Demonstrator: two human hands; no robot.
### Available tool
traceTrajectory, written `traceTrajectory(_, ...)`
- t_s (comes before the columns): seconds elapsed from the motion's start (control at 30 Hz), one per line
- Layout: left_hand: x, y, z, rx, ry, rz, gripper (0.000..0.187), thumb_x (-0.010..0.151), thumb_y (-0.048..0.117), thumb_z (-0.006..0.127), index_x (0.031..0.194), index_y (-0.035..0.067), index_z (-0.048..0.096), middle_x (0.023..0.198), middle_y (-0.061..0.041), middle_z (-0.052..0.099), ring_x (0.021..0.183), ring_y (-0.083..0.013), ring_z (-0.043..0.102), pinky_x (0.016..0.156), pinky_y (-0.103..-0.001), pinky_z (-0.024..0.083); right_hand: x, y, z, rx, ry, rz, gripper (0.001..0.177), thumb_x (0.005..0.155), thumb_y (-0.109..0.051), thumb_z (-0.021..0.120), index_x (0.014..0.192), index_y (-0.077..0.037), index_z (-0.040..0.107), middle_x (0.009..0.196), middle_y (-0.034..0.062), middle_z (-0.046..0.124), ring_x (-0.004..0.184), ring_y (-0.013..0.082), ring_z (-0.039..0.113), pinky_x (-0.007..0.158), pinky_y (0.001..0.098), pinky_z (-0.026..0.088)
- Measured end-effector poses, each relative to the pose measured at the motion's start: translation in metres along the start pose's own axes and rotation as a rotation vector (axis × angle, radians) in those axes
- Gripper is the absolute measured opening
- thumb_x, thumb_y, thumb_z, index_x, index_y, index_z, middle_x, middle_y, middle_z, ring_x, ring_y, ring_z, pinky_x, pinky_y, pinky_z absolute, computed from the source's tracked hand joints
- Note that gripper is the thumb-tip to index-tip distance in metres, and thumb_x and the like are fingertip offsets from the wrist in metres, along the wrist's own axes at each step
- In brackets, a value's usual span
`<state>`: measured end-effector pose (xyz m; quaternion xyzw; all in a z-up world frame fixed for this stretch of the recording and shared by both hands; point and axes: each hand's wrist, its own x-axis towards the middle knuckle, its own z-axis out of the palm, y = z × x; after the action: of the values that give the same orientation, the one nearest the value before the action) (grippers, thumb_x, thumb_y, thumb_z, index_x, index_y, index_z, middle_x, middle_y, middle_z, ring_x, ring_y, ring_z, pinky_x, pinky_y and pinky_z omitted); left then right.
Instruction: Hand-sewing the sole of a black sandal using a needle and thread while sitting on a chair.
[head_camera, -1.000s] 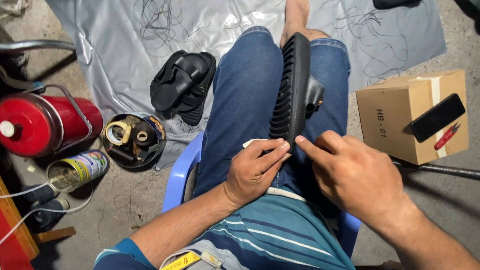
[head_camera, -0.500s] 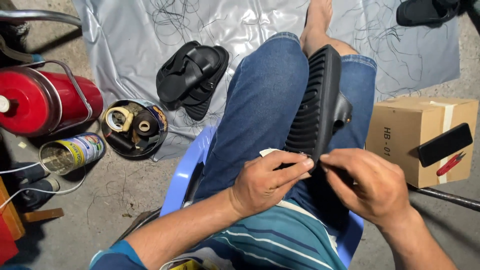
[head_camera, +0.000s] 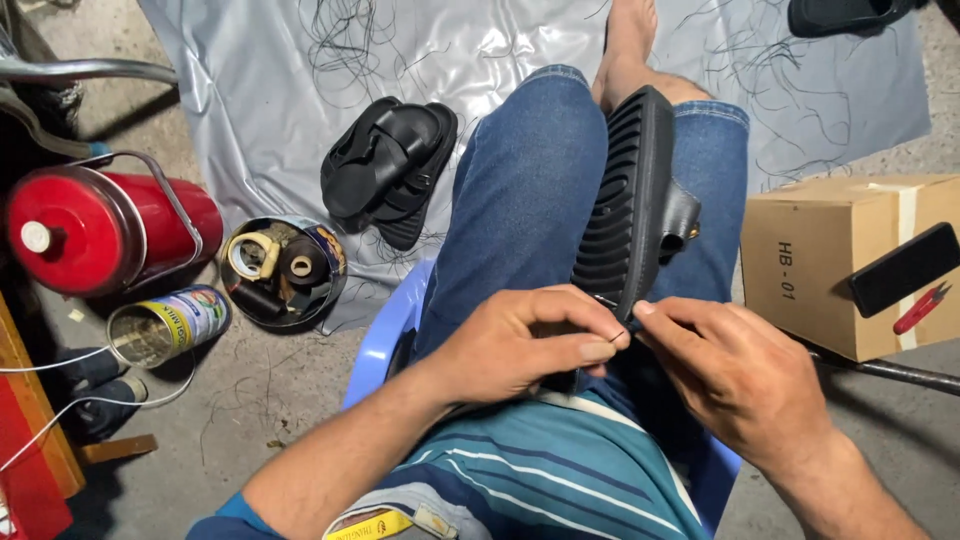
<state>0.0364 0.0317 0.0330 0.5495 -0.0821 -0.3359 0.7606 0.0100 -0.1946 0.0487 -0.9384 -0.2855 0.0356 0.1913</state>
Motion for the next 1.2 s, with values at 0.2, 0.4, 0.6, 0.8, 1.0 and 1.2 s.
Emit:
traceTrajectory(0.2,0.015,0.004,0.001,0.804,0.153,-0.119,0.029,0.082,0.019,0.054,0.108,0.019,0.042,0.084,0.005,0.066,0.083,-0.0212,0.064,0.067,-0.04,0.047,0.001,-0.001,0.002,-0.01,0.004,-0.006,0.034,0.083,-0.011,0.058,0.117,-0.015,0.055,0.102,0.002,0.061,0.083,0.0192,0.06,0.07,0.0303,0.049)
traceTrajectory(0.4,0.016,0.018,0.006,0.887,-0.07,-0.041,0.045,0.078,0.007,0.042,0.12,0.023,0.043,0.101,-0.006,0.052,0.087,-0.0299,0.058,0.064,-0.046,0.048,-0.003,0.001,0.003,-0.049,-0.068,0.034,0.039,0.08,-0.016,0.059,0.119,-0.019,0.054,0.097,0.0004,0.057,0.074,0.0187,0.058,0.056,0.0322,0.048)
traceTrajectory(0.6,0.015,0.01,-0.002,0.89,-0.071,0.053,0.038,0.086,0.018,0.05,0.121,0.03,0.054,0.093,-0.001,0.05,0.083,-0.0178,0.058,0.074,-0.033,0.048,-0.024,0.025,-0.036,-0.194,-0.537,0.388,0.066,0.075,-0.033,0.056,0.132,-0.053,0.03,0.093,-0.0083,0.05,0.064,0.0116,0.055,0.044,0.0287,0.051)
traceTrajectory(0.8,0.017,0.0,0.014,0.952,0.088,0.129,0.044,0.08,0.04,0.062,0.121,0.031,0.05,0.105,-0.001,0.047,0.086,-0.0166,0.06,0.053,-0.039,0.054,-0.02,0.015,-0.041,-0.035,-0.399,0.385,0.063,0.076,-0.024,0.053,0.133,-0.045,0.039,0.087,-0.0072,0.05,0.067,0.0135,0.055,0.043,0.0346,0.046)
traceTrajectory(1.0,0.021,-0.009,0.02,0.814,0.213,0.171,0.012,0.083,0.026,0.061,0.095,0.024,0.064,0.091,0.001,0.048,0.08,-0.0113,0.056,0.062,-0.029,0.048,-0.01,0.014,-0.025,0.303,-0.169,0.393,0.057,0.07,-0.033,0.068,0.125,-0.033,0.052,0.068,-0.0069,0.063,0.047,0.0096,0.046,0.05,0.0246,0.042)
traceTrajectory(1.2,0.011,-0.026,0.017,0.589,0.298,0.302,0.011,0.08,0.02,0.065,0.091,0.022,0.066,0.095,-0.001,0.054,0.075,-0.0225,0.062,0.067,-0.031,0.051,0.008,-0.002,0.0,0.67,0.066,0.355,0.01,0.074,-0.016,0.066,0.08,-0.019,0.072,0.059,-0.0021,0.066,0.052,0.0172,0.063,0.049,0.0265,0.05)
